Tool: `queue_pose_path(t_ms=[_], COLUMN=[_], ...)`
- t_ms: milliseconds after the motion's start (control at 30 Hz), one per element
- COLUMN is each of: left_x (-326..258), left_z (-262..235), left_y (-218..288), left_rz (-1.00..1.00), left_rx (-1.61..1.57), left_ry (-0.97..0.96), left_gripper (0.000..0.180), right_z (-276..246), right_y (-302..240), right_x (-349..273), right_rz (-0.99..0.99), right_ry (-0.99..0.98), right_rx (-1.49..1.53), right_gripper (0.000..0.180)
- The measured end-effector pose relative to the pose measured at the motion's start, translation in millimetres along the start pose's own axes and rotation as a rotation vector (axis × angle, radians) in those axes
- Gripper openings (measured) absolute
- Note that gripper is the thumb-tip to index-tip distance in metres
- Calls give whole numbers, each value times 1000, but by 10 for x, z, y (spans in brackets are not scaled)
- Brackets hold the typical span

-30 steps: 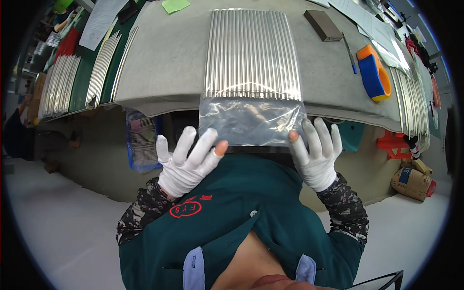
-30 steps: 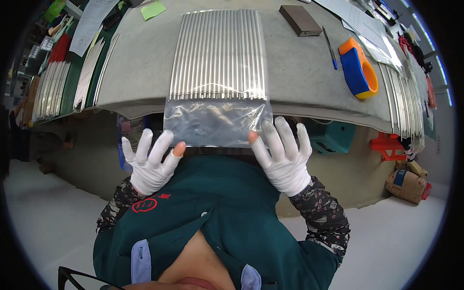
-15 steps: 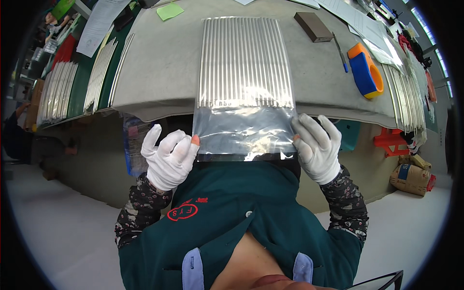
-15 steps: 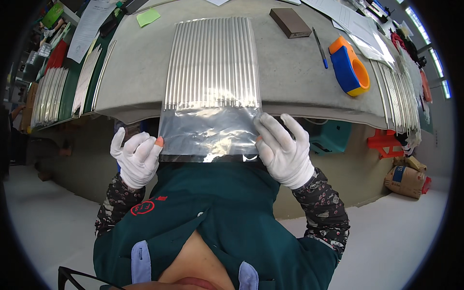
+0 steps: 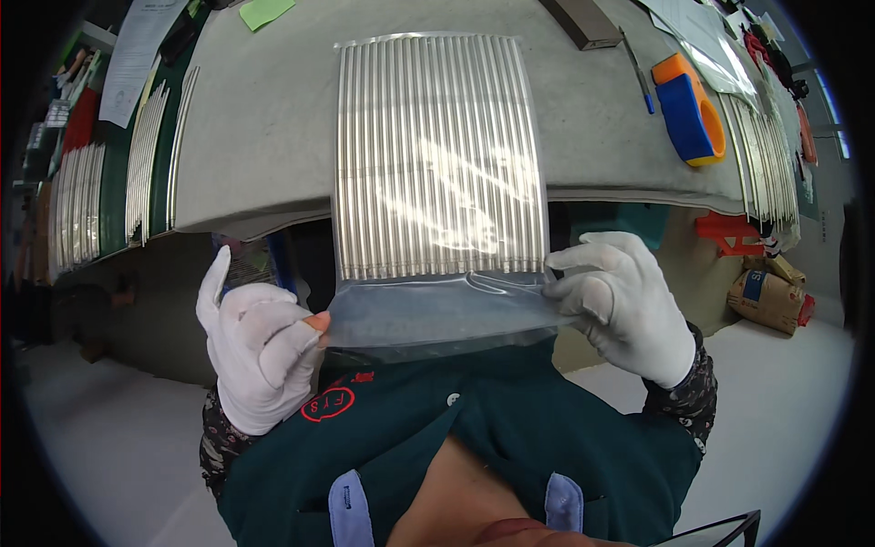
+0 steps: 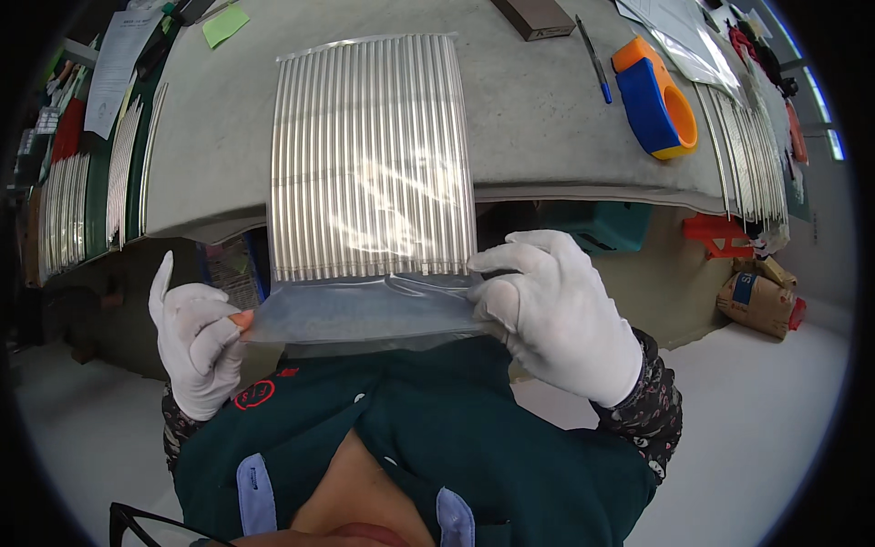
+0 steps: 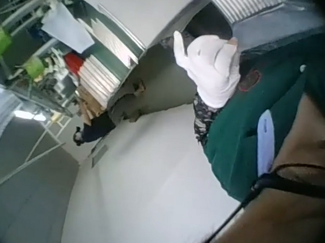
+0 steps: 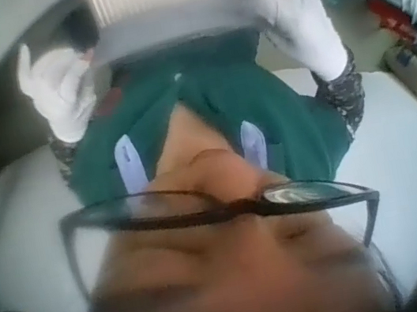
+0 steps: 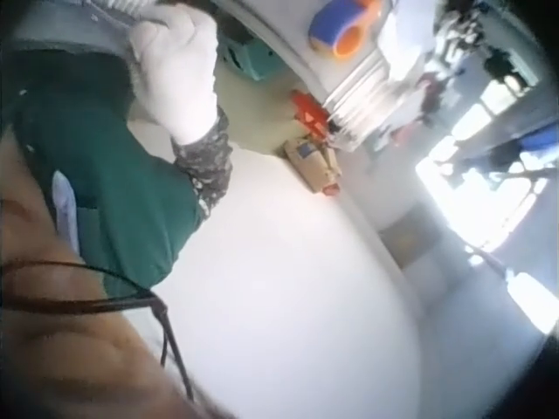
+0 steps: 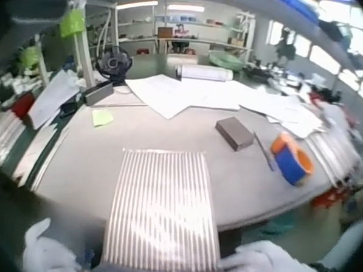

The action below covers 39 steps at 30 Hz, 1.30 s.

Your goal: Package metal rods into plastic sleeves, seal them with tape, and fill out the daily production log.

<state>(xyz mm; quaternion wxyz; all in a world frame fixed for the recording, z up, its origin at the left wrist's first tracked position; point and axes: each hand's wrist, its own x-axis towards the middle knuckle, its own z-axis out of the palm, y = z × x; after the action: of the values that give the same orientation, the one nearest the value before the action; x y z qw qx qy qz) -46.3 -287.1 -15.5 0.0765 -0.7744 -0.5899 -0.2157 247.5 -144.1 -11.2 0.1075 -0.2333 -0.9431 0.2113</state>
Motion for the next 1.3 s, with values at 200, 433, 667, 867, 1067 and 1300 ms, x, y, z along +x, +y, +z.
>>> queue_pose_path(t_ms=[200, 433, 667, 867, 1067, 1300], left_x=[222, 360, 363, 376, 386, 404], left_z=[34, 428, 524, 601, 621, 519], left_y=[-285, -560, -561, -565, -579, -729], left_rz=[-176, -443, -502, -390, -277, -262], left_rx=[-244, -392, -303, -143, -39, 158], left_ry=[-36, -36, -95, -69, -93, -193], left_gripper=[13, 16, 16, 17, 16, 15], right_z=[-98, 140, 291, 459, 801, 1096], right_y=[232, 477, 518, 510, 368, 96], right_x=[162, 381, 421, 406, 427, 420], right_rz=[145, 424, 488, 429, 459, 762], right_ry=[200, 218, 272, 391, 573, 606], right_rx=[113, 153, 145, -33, -193, 522], right_gripper=[23, 19, 16, 17, 16, 8])
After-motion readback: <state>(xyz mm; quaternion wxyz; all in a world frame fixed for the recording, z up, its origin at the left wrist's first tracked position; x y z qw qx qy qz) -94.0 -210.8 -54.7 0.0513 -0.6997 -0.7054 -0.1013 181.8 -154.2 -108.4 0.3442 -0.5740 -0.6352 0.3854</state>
